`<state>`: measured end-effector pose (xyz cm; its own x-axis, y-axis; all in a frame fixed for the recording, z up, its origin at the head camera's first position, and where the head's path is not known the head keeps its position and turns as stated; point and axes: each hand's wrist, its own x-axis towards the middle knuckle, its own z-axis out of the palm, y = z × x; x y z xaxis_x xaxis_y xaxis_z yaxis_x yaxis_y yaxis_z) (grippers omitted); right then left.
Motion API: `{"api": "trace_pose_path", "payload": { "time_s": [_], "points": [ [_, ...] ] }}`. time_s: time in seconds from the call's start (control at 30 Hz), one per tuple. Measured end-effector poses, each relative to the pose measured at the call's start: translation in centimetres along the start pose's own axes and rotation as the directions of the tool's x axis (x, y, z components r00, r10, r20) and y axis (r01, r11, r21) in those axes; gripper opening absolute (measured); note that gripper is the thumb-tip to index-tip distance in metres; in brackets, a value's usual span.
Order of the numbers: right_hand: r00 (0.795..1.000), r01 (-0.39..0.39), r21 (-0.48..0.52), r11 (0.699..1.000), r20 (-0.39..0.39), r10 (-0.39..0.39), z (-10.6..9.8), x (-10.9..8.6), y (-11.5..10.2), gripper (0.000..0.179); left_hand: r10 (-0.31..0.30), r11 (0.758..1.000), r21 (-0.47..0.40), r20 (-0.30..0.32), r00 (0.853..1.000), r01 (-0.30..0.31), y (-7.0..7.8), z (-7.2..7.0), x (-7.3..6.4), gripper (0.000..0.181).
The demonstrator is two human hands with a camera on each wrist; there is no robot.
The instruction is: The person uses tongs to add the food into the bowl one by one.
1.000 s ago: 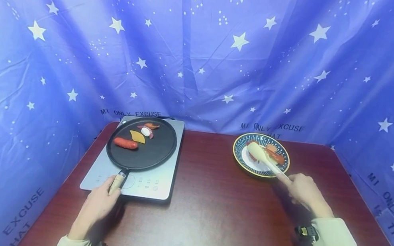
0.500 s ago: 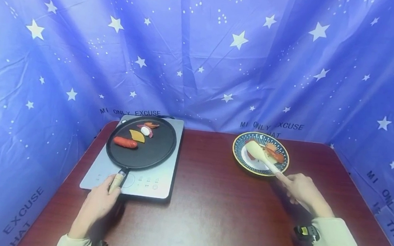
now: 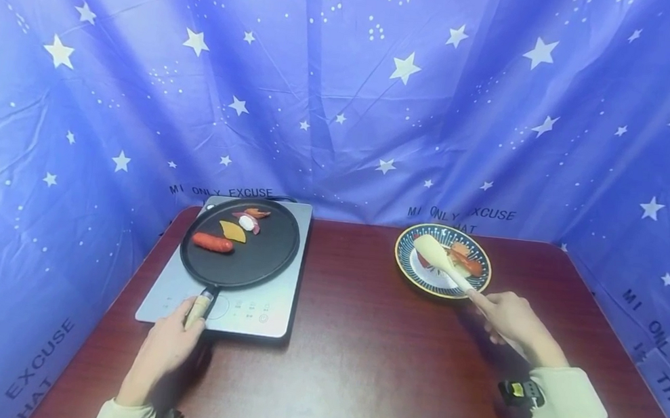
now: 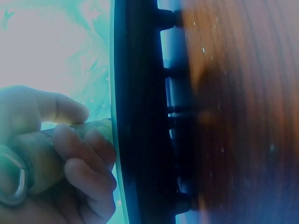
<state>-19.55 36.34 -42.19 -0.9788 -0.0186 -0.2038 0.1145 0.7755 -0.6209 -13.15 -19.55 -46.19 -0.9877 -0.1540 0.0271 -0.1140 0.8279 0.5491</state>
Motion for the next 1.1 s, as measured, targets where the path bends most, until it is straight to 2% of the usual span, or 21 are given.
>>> {"api": "trace_pose_path", "payload": {
  "time_s": [0.43,0.73,1.1],
  "points": [
    [0.999,0.003,0.079,0.997,0.047,-0.006,0.2,-0.3,-1.9,0.062,-0.016,1.0,-0.01,0.009,1.0,0.016,0.2,0.0,-0.1,0.051],
    [0.992,0.102,0.055,0.993,0.063,-0.106,0.7,-0.1,-4.6,0.056,-0.009,1.0,-0.009,0.001,1.0,0.009,0.2,-0.1,-0.2,0.05],
    [0.983,0.149,0.074,0.986,0.096,-0.156,2.0,0.7,-8.2,0.054,-0.003,1.0,-0.005,0.004,1.0,0.003,0.2,-0.2,-0.2,0.05]
  ]
}}
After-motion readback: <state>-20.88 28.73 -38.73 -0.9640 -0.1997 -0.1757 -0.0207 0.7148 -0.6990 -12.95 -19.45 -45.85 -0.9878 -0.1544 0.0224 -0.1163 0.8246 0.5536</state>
